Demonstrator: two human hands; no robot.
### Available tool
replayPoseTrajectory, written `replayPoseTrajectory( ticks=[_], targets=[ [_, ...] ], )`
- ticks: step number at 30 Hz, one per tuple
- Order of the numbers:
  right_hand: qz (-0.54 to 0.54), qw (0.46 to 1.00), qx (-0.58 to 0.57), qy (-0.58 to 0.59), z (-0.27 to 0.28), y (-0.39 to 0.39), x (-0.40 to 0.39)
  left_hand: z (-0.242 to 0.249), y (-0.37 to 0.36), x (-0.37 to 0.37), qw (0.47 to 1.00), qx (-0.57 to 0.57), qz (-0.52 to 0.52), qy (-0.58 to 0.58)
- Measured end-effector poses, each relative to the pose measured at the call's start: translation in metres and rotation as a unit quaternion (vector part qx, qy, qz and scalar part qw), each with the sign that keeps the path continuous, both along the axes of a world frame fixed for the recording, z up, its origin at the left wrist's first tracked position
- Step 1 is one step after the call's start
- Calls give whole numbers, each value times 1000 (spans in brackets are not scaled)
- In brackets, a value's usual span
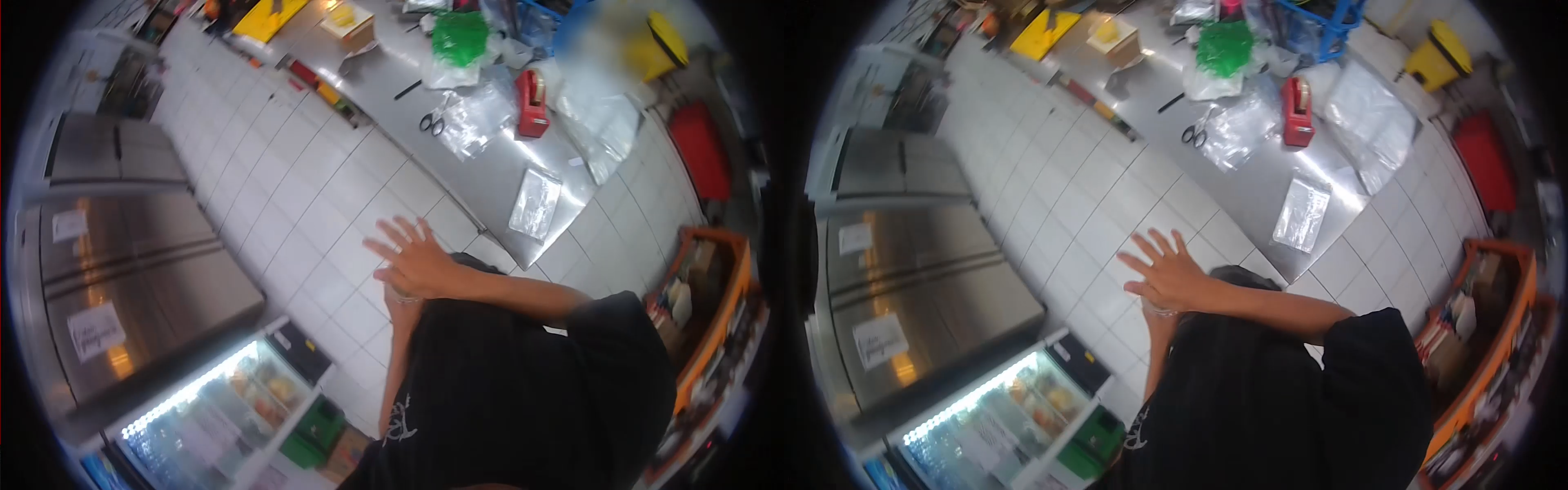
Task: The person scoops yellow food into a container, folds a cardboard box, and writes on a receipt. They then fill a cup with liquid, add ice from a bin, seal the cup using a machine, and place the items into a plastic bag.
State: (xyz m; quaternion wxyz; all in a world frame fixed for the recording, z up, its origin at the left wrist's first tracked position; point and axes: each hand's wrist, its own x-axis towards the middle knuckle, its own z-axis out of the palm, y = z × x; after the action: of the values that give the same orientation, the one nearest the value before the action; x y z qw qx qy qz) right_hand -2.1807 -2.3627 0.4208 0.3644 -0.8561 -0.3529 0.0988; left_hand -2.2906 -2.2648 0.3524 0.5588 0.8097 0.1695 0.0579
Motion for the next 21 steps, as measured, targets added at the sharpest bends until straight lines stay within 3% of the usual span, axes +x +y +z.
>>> replayPoseTrajectory(
  ticks=[1,4,5,6,9,10,11,13,15,16,18,19,21],
  targets=[
    [-6,999,-40,8,-12,14,5,5,18,26,996,57,-68,-13],
    [-90,994,-65,10,-17,23,40,1,63,80,992,0,-123,-7],
    [-154,986,51,40,-19,15,57,-3,73,101,987,-103,-119,0],
    [-216,959,168,69,-22,5,70,-13,86,128,984,-103,-143,-6],
    [-374,909,164,81,-19,-40,97,-38,110,234,975,-44,-207,-72],
    [-408,895,161,76,-33,-56,107,-28,102,269,975,-5,-177,-134],
    [-435,888,143,50,-48,-71,120,-17,93,304,970,35,-141,-195],
    [-462,878,124,27,-79,-90,154,-34,93,389,971,20,-187,-151],
    [-494,863,73,-80,-97,-107,197,-53,84,456,978,-71,-168,-100],
    [-499,860,72,-74,-99,-111,214,-55,78,481,978,-70,-173,-93],
    [-444,891,-87,-49,-100,-102,234,-60,73,511,963,37,-216,-159],
    [-452,882,-124,-54,-99,-93,239,-55,71,523,963,38,-221,-151],
    [-468,871,-145,-34,-108,-84,247,-48,71,532,956,-76,-272,-81]
  ],
)
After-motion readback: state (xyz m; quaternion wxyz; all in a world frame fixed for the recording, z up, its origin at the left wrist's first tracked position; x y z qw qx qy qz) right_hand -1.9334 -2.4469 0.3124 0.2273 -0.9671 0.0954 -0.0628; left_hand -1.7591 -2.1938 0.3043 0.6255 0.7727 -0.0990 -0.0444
